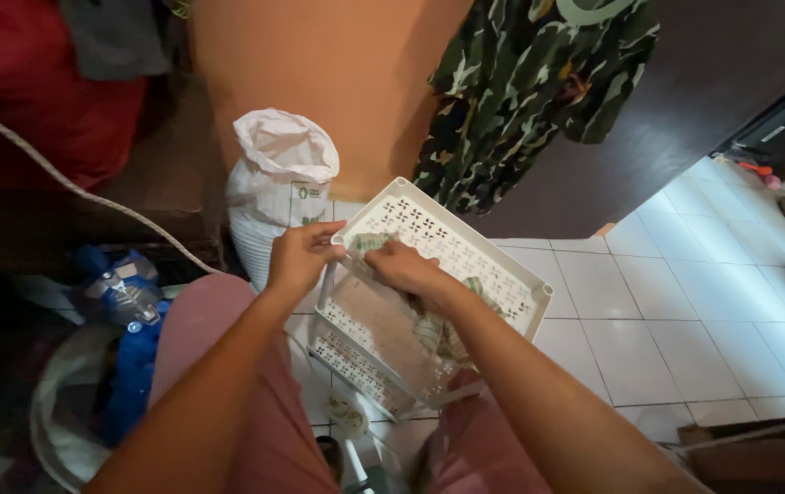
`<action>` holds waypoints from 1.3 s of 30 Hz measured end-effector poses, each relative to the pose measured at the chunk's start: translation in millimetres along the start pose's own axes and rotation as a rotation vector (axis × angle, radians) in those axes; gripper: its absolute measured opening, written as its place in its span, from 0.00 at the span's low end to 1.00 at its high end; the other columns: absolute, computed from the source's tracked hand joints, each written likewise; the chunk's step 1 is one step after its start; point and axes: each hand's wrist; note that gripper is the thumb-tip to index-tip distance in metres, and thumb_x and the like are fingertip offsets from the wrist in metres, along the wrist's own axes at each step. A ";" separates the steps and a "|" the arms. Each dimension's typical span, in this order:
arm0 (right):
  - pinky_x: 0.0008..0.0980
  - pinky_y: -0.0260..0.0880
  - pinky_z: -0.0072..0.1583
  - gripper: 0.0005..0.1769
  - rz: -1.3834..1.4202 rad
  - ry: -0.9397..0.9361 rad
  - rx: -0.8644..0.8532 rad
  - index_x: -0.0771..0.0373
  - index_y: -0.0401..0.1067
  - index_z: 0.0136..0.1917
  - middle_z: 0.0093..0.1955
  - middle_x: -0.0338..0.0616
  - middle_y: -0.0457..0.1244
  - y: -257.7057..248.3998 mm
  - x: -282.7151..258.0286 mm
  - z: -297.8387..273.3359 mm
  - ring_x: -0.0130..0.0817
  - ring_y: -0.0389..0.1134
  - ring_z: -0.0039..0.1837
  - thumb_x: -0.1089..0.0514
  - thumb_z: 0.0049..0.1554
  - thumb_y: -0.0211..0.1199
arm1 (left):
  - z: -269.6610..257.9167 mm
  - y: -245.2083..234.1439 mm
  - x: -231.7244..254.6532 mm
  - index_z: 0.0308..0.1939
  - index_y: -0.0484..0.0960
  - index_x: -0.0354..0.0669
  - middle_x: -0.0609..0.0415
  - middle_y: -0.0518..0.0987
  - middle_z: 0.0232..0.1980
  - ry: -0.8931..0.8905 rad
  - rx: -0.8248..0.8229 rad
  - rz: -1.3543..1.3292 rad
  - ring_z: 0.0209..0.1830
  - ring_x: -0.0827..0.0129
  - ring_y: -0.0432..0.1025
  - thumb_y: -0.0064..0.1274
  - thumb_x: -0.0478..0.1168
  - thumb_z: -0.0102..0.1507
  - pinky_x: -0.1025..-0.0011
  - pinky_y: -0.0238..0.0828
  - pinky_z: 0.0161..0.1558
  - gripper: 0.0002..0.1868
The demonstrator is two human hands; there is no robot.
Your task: The person assembles a white plastic three-tier rack by inserting vertical poles into the trays and securing them. They wipe the trays with a cloth during assembly and place a folded cloth on the top shelf at the end.
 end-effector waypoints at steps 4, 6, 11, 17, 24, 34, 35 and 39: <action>0.46 0.59 0.39 0.23 0.163 -0.123 -0.058 0.67 0.71 0.39 0.31 0.44 0.59 4.5 6.2 13.8 0.33 0.57 0.31 0.44 0.60 0.54 | 4.3 5.6 1.2 0.58 0.83 0.41 0.49 0.87 0.49 0.022 -0.047 -0.050 0.47 0.71 0.82 0.61 0.29 0.57 0.75 0.79 0.47 0.24; 0.41 0.61 0.44 0.20 0.160 -0.155 0.017 0.63 0.70 0.38 0.31 0.39 0.63 11.1 9.1 18.3 0.28 0.60 0.34 0.43 0.57 0.58 | 7.5 1.5 -1.0 0.58 0.84 0.40 0.48 0.87 0.49 0.034 -0.078 -0.067 0.48 0.70 0.81 0.61 0.28 0.57 0.75 0.78 0.48 0.24; 0.23 0.58 0.43 0.26 -0.014 -0.144 0.025 0.69 0.76 0.35 0.28 0.41 0.65 -4.8 18.6 7.4 0.28 0.65 0.32 0.42 0.59 0.58 | 5.9 -5.7 1.4 0.59 0.83 0.40 0.48 0.86 0.51 0.007 -0.091 -0.052 0.50 0.70 0.81 0.63 0.28 0.55 0.75 0.78 0.50 0.26; 0.25 0.57 0.37 0.16 0.527 -0.194 -0.153 0.51 0.75 0.57 0.37 0.32 0.65 -5.1 20.2 17.7 0.21 0.56 0.33 0.53 0.56 0.55 | 12.2 0.9 -9.6 0.59 0.83 0.40 0.47 0.86 0.52 0.010 -0.109 -0.131 0.50 0.70 0.81 0.63 0.27 0.55 0.74 0.78 0.51 0.27; 0.28 0.61 0.41 0.18 0.447 -0.333 -0.089 0.73 0.77 0.52 0.40 0.40 0.66 19.8 14.4 49.3 0.25 0.61 0.40 0.55 0.61 0.56 | 14.2 -2.7 -13.0 0.59 0.83 0.42 0.48 0.87 0.51 0.002 -0.113 -0.061 0.48 0.71 0.80 0.63 0.27 0.56 0.74 0.77 0.50 0.26; 0.30 0.55 0.34 0.13 0.533 -0.113 -0.142 0.59 0.78 0.50 0.34 0.36 0.62 19.4 -8.4 0.0 0.27 0.57 0.33 0.54 0.57 0.57 | 2.4 -7.6 -14.5 0.59 0.83 0.40 0.47 0.87 0.51 0.022 -0.104 -0.160 0.49 0.69 0.80 0.60 0.27 0.57 0.74 0.78 0.48 0.25; 0.31 0.52 0.32 0.11 0.487 -0.070 -0.131 0.56 0.78 0.47 0.31 0.36 0.60 16.5 -8.1 -5.6 0.27 0.55 0.31 0.53 0.57 0.57 | 1.1 -7.2 -14.9 0.59 0.83 0.40 0.48 0.87 0.51 0.028 -0.093 -0.156 0.49 0.70 0.81 0.60 0.27 0.56 0.74 0.78 0.48 0.25; 0.30 0.47 0.30 0.10 0.503 -0.159 -0.173 0.63 0.69 0.34 0.29 0.35 0.56 13.0 -2.0 -5.5 0.24 0.50 0.28 0.58 0.56 0.58 | -3.1 -5.4 -11.2 0.59 0.83 0.41 0.48 0.86 0.50 0.044 -0.034 -0.065 0.49 0.72 0.81 0.61 0.28 0.56 0.76 0.78 0.48 0.25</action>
Point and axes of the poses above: each hand's wrist, its own z-axis towards the middle knuckle, its own y-axis out of the palm, x = y × z
